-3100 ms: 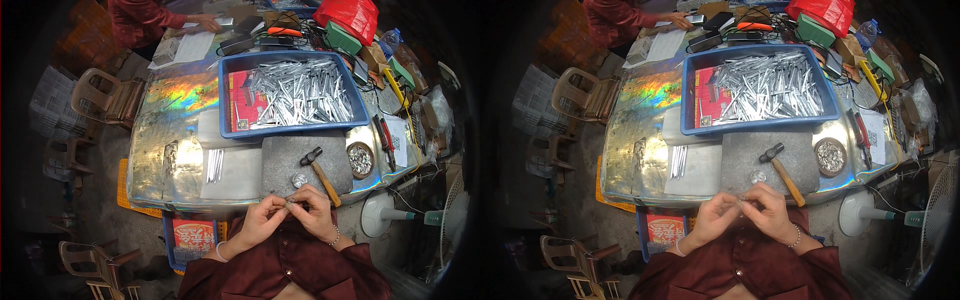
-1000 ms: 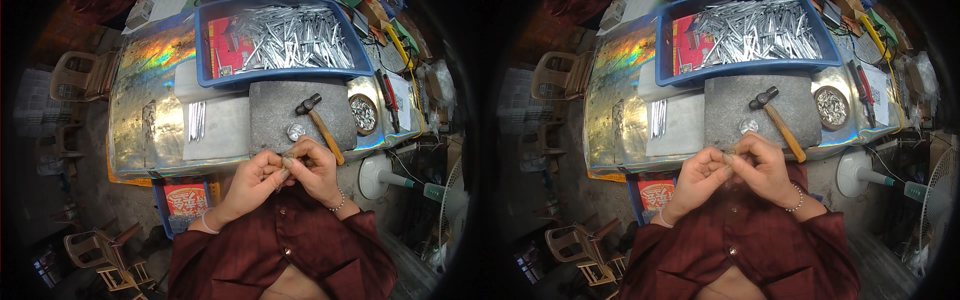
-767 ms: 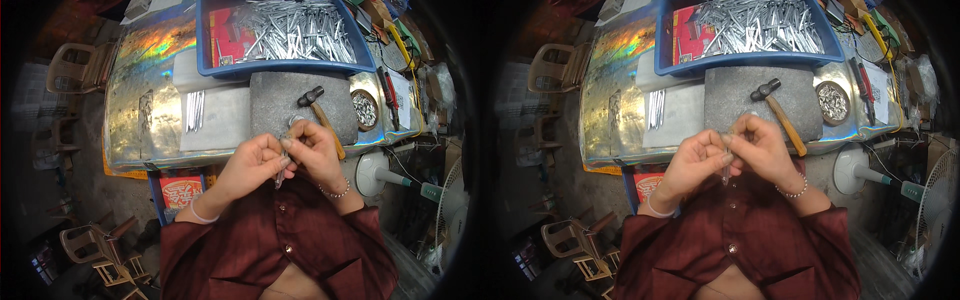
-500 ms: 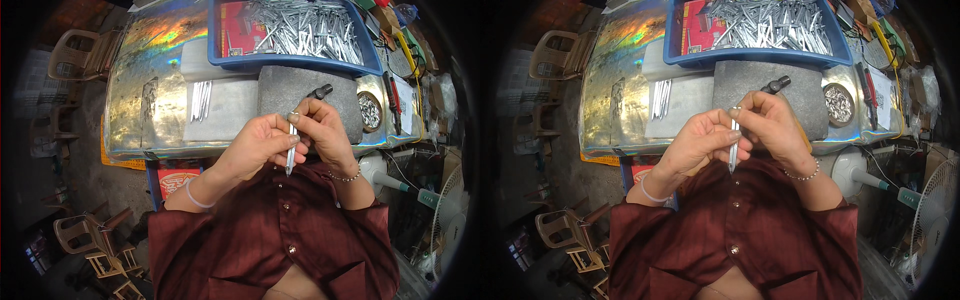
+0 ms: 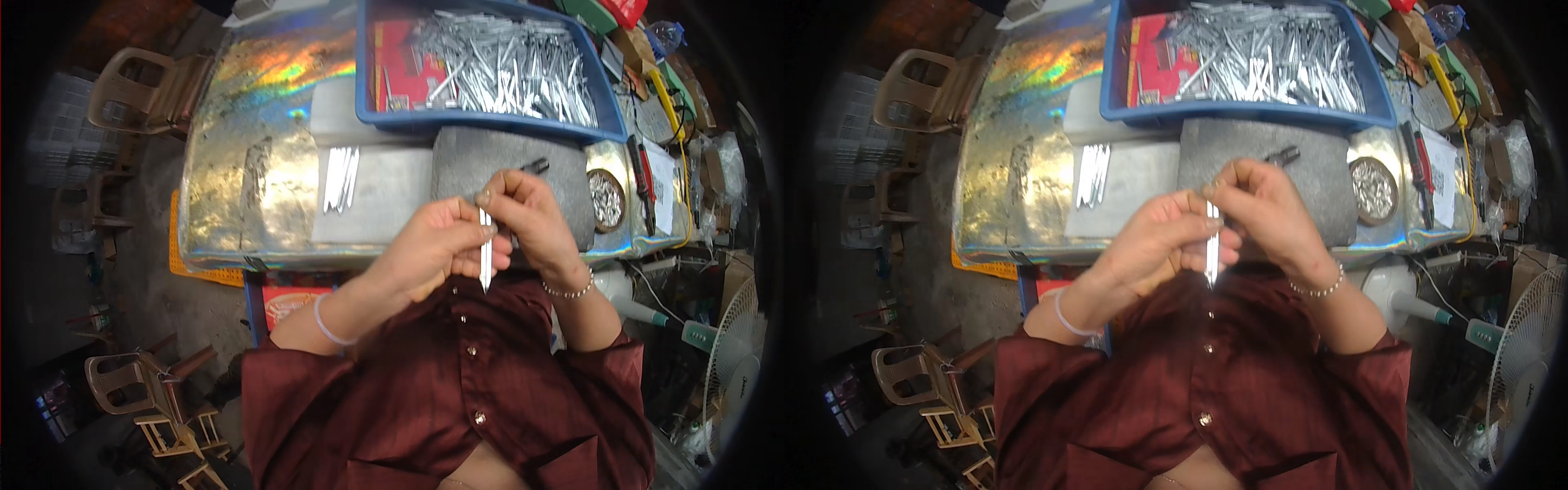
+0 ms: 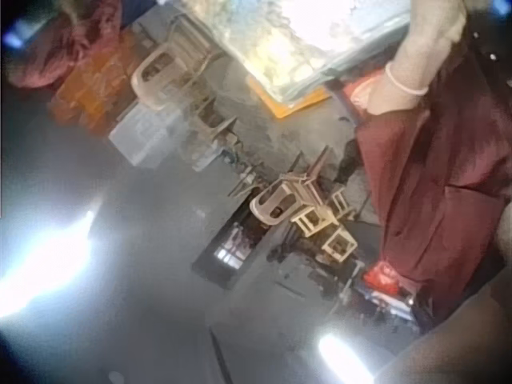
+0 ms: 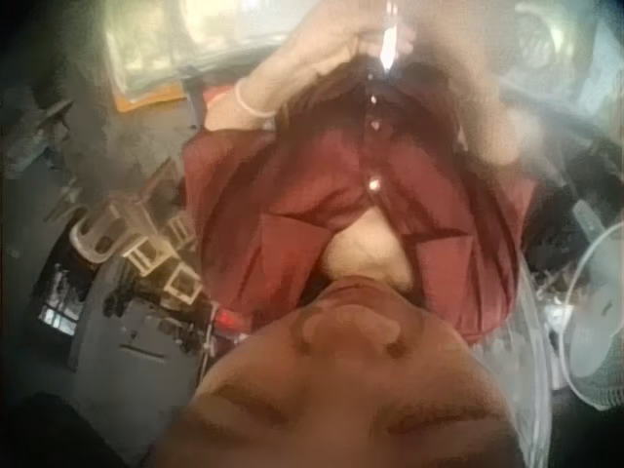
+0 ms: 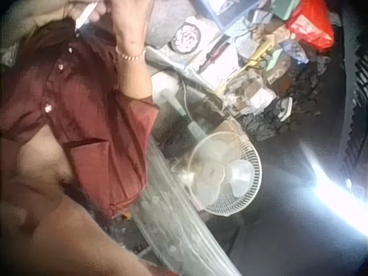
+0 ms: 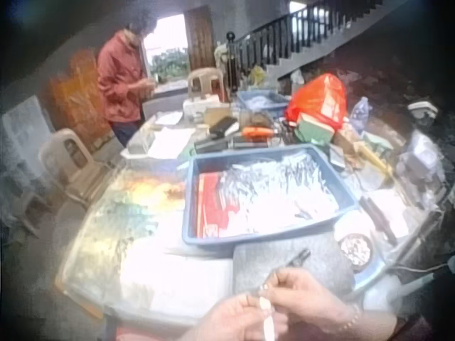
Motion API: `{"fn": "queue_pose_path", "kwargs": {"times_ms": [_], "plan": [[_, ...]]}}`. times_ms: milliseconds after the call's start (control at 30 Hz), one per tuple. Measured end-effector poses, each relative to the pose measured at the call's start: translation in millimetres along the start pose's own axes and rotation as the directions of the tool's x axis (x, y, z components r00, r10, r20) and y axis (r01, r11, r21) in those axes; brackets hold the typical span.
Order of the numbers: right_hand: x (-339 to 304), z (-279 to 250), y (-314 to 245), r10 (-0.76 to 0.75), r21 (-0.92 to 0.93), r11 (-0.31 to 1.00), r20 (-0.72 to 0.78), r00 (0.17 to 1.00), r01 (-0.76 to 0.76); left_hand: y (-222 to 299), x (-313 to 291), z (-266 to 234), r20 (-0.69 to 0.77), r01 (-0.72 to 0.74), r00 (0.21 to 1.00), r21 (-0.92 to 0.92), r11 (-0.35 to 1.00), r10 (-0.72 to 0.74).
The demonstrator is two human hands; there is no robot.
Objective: The person assembles small metal hardware components by hand, using a small hammer and an anvil block to join the parts.
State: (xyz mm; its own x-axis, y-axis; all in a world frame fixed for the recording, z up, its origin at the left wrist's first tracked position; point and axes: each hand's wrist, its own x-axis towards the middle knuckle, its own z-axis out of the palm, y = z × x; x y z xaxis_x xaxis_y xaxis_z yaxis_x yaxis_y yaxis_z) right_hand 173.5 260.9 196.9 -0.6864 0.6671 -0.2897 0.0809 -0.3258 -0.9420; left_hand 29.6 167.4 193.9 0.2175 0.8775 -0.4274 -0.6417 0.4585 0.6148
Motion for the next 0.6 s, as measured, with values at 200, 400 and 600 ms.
{"fn": "queue_pose_path", "kwargs": {"times_ms": [200, 400, 600], "plan": [[-19.1, 7.0, 0.3, -0.045, -0.07, 0.997, -0.065, 0.997, 0.04, -19.4, -7.6, 2.9, 0.034, -0.108, 0.994, 0.055, 0.993, 0.106], [-28.5, 13.1, 9.8, -0.136, -0.013, 0.991, -0.025, 0.99, 0.135, -32.9, -13.5, 1.0, 0.034, -0.195, 0.981, 0.137, 0.971, 0.192], [-25.7, 21.4, 7.8, -0.165, -0.013, 0.986, -0.034, 0.986, 0.165, -31.2, -14.0, -9.1, 0.097, -0.231, 0.971, 0.117, 0.966, 0.22]]}}
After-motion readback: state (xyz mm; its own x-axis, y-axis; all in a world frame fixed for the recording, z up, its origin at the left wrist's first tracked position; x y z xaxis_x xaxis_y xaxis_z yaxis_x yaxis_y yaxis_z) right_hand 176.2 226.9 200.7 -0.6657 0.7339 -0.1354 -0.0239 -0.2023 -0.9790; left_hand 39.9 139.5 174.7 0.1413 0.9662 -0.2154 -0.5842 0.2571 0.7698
